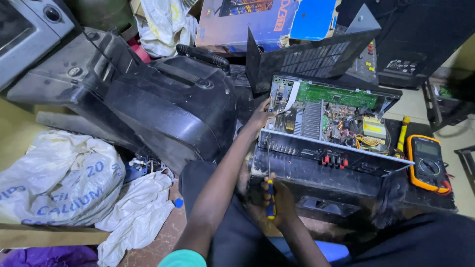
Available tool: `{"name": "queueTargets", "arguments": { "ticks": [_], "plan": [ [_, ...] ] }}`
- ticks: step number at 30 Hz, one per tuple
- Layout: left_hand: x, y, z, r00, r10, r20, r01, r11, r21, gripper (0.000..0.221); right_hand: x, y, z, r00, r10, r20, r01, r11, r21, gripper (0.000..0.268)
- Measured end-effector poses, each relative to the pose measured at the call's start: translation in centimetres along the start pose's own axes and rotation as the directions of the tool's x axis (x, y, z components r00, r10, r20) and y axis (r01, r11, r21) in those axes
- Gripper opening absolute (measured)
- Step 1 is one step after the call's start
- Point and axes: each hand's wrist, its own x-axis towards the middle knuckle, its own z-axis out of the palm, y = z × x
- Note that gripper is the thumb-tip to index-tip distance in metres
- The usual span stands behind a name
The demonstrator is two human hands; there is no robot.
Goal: Unscrewing the back panel components of an electronic device using a screwdriver.
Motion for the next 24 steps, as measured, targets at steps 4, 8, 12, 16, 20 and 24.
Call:
{"name": "queueTargets", "arguments": {
  "ticks": [4,8,12,16,20,24],
  "plan": [
    [0.3,0.0,0.0,1.0,0.025,-0.006,-0.025,1.0,-0.003,0.086,-0.5,-0.3,0.8,0.998,-0.014,-0.063,0.014,1.0,-0.003,0.031],
    [-2.0,1.4,0.2,0.996,0.015,-0.084,-0.011,0.999,0.045,0.075,-0.6,-1.1,1.2,0.997,-0.06,-0.039,0.057,0.996,-0.064,0.026],
    [-0.8,-3.0,-0.9,0.993,0.067,-0.101,-0.068,0.998,-0.009,0.081,-2.3,-2.4,3.4,0.985,-0.168,-0.037,0.154,0.956,-0.248,0.031],
    [-6.8,-5.6,0.3,0.747,0.468,-0.473,-0.373,0.883,0.284,0.068,-1.0,-2.3,2.7,0.984,-0.16,-0.078,0.128,0.941,-0.313,0.023],
    [-8.6,-9.3,1.2,0.825,0.154,-0.544,-0.07,0.983,0.172,0.028,0.7,-2.3,1.1,0.969,-0.226,-0.098,0.153,0.865,-0.478,0.032],
    [-11.1,-5.7,3.0,0.871,0.072,-0.486,0.014,0.985,0.17,0.03,0.0,-2.5,1.6,0.964,-0.256,-0.072,0.178,0.825,-0.536,0.037]
  ]
}}
